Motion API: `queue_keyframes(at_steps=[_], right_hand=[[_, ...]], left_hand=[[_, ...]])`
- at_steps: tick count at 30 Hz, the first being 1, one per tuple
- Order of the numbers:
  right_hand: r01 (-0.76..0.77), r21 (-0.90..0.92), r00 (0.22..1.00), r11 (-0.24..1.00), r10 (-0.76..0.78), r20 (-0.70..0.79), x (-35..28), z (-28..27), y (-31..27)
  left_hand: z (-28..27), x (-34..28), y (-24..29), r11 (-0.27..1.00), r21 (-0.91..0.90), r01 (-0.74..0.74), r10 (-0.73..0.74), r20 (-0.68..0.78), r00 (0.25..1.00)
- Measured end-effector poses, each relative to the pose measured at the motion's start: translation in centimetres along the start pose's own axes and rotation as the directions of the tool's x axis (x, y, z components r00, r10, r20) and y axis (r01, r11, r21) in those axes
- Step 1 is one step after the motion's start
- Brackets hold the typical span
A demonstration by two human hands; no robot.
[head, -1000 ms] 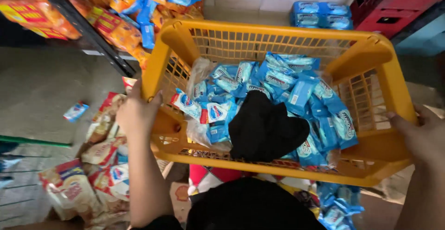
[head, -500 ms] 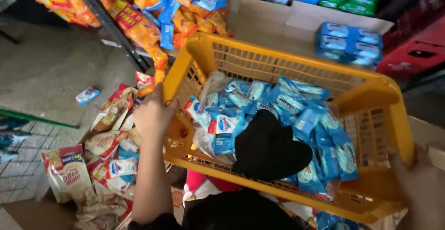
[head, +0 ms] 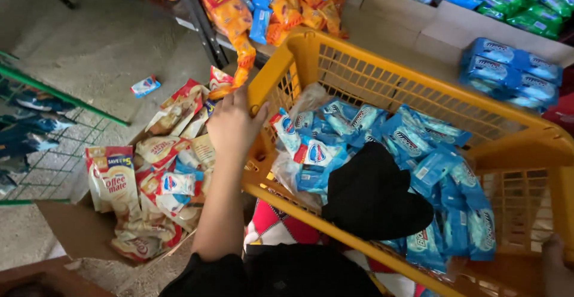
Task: Organizing and sorting packages of soap bars into a plastic crate in a grocery storage area.
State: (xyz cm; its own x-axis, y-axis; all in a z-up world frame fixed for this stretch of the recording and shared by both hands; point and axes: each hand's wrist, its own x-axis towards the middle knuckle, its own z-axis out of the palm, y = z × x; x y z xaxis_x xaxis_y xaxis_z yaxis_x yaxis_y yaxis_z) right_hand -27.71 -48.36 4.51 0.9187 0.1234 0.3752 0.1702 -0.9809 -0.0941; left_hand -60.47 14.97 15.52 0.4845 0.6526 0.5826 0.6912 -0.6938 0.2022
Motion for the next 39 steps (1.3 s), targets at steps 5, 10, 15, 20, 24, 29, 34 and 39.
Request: queue_keyframes(at_steps=[5, 10, 15, 20, 24, 29, 34, 39], right_hand=[[-0.081, -0.087, 0.996, 0.993, 0.077, -0.050, -3.3, -2.0, 0.1], [0.067, -0.344, 0.966, 0.937, -0.147, -0.211, -8.7, -8.4, -2.6], [0.378, 0.197, 0.925, 0.905, -0.361, -0.118, -7.7, -16.4, -17.6], [0.627, 0.435, 0.673, 0.647, -0.730, 0.116, -8.9, -16.3, -24.4], [0.542, 0.574, 0.580, 0.614, -0.767, 0.273, -9.8, -15.5, -24.3], [0.452, 0.812, 0.317, 0.369, -0.918, 0.240, -14.7, -8.1, -20.3], [-0.040, 0.798, 0.177, 0.601, -0.782, 0.598, -18.0, -6.6, -18.1], [-0.134, 0.721, 0.071, 0.680, -0.719, 0.691, -17.0, -7.8, -18.2]], left_hand=[[-0.3, -0.9, -0.5, 0.997, -0.060, -0.040, 0.037, -0.049, 0.998], [-1.0, -1.8, -0.5, 0.999, -0.031, -0.021, 0.023, 0.066, 0.998], [-3.7, -1.7, 3.4, 0.985, -0.046, -0.167, 0.164, -0.062, 0.985], [-0.5, -4.0, 5.6, 0.871, -0.277, -0.407, 0.458, 0.156, 0.875], [-1.6, -4.0, 7.0, 0.752, -0.520, -0.406, 0.598, 0.278, 0.752], [-2.6, 1.2, 11.2, 0.576, -0.758, -0.307, 0.624, 0.165, 0.764], [6.5, 3.5, 15.3, -0.040, -0.977, 0.212, 0.137, 0.204, 0.969], [12.4, 0.0, 12.9, 0.180, -0.932, 0.313, 0.098, 0.334, 0.938]])
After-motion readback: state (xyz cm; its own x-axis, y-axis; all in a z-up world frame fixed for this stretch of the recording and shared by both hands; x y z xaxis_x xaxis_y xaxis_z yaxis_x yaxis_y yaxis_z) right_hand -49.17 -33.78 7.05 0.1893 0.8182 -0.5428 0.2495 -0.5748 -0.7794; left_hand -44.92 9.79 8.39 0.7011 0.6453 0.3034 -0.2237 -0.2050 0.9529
